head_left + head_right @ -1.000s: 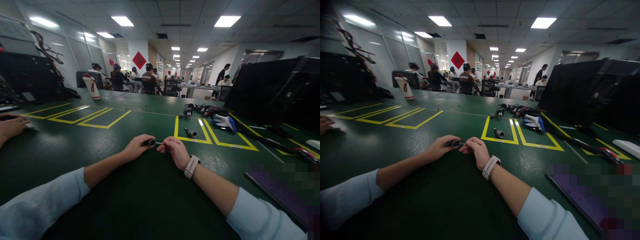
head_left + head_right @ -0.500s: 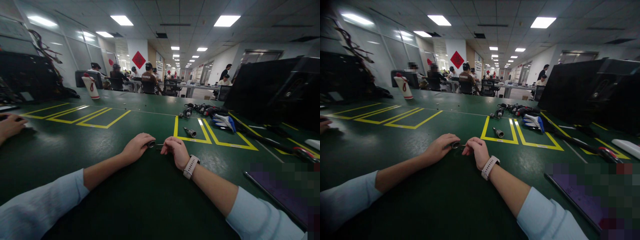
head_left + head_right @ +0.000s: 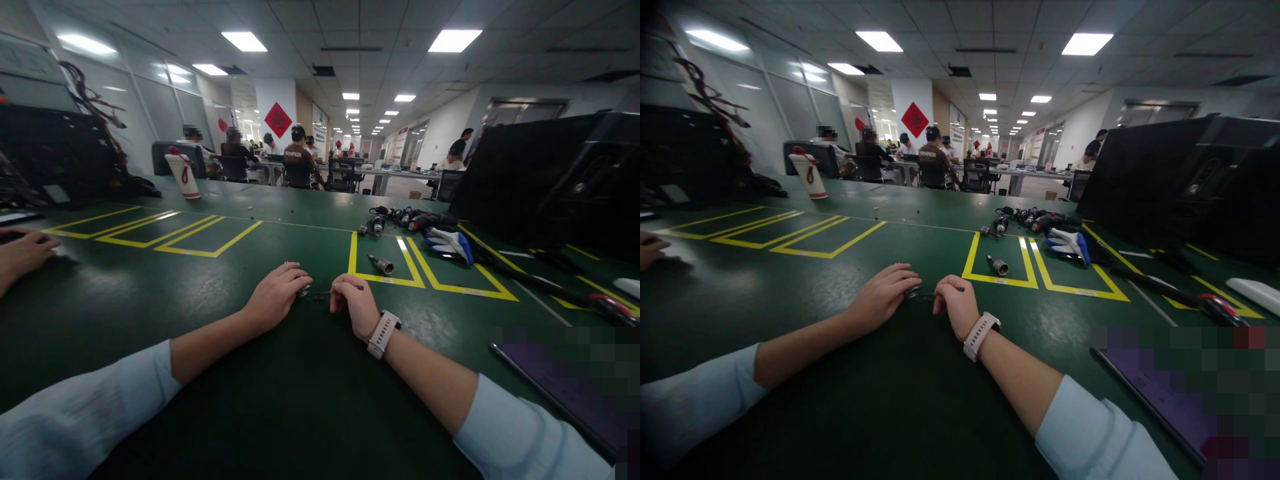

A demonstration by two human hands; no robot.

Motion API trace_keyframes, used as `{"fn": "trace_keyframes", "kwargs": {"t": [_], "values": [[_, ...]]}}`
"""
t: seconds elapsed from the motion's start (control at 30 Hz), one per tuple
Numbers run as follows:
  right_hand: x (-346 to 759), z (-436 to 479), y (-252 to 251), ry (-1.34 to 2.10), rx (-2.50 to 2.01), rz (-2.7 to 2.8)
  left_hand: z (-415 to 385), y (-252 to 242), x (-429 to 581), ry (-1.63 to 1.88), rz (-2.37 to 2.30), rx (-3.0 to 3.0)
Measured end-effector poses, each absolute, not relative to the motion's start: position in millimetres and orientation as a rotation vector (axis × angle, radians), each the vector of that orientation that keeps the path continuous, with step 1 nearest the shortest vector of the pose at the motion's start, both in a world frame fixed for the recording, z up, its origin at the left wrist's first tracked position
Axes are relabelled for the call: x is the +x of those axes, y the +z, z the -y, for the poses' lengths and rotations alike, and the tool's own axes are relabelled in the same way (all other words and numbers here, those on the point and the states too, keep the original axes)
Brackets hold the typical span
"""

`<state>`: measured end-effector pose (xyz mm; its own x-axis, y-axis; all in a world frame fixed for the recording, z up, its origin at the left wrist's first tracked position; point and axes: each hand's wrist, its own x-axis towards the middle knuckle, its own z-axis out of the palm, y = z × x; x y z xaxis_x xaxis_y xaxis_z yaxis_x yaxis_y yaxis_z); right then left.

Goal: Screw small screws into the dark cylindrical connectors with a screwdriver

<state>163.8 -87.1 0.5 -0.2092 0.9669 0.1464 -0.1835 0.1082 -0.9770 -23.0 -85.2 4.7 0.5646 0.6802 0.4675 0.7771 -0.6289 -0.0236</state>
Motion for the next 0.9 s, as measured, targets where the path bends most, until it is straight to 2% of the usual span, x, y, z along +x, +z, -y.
{"fn": "trace_keyframes", "kwargs": {"t": [0.17, 0.33, 0.43, 0.6, 0.9], "values": [[165, 86, -1, 1.277, -0.881, 1.221, 83, 2, -25, -0.862, 1.395, -2.537], [164, 85, -2, 1.253, -0.929, 1.216, 73, -8, -13, -1.757, 1.823, -2.497], [163, 84, -2, 1.238, -0.956, 1.247, 71, -10, -5, -2.141, 2.059, -2.442], [161, 83, -4, 1.209, -0.971, 1.322, 74, -9, -5, -2.361, 2.208, -2.405], [170, 80, 5, 1.113, -0.893, 1.304, 77, -2, -7, -2.472, 2.369, -2.276]]}}
